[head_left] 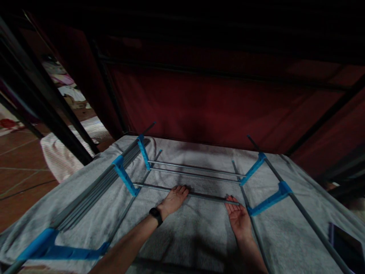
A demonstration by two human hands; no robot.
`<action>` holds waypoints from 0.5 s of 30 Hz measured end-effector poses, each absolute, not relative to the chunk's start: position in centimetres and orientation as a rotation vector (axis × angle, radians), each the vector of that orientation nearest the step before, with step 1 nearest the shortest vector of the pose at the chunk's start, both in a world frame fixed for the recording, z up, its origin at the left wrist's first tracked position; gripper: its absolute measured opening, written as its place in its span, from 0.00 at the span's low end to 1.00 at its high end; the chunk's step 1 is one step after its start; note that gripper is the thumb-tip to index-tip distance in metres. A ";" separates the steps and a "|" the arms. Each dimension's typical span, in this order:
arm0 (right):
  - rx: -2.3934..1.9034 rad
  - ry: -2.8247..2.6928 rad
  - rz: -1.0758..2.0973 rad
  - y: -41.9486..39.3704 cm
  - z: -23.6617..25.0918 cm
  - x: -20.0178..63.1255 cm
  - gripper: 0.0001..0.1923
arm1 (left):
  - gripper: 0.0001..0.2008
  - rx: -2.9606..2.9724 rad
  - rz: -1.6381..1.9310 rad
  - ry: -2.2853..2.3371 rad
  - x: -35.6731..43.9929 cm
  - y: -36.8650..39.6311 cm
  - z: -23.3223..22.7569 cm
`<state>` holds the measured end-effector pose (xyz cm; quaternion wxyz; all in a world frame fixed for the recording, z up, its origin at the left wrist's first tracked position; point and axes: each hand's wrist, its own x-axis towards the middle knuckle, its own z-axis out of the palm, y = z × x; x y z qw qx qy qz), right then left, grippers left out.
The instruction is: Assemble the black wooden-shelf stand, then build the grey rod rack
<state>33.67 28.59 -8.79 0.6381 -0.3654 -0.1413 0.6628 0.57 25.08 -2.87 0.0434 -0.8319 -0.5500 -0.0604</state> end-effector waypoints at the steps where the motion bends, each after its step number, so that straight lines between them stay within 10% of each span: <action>1: -0.836 -0.334 1.513 28.5 -8.7 33.7 0.11 | 0.13 -2.547 -0.183 -1.690 0.6 25.1 -2.8; 15: -0.924 -0.485 1.470 28.3 -8.1 33.6 0.09 | 0.14 -2.543 -0.148 -1.695 0.8 24.9 -2.4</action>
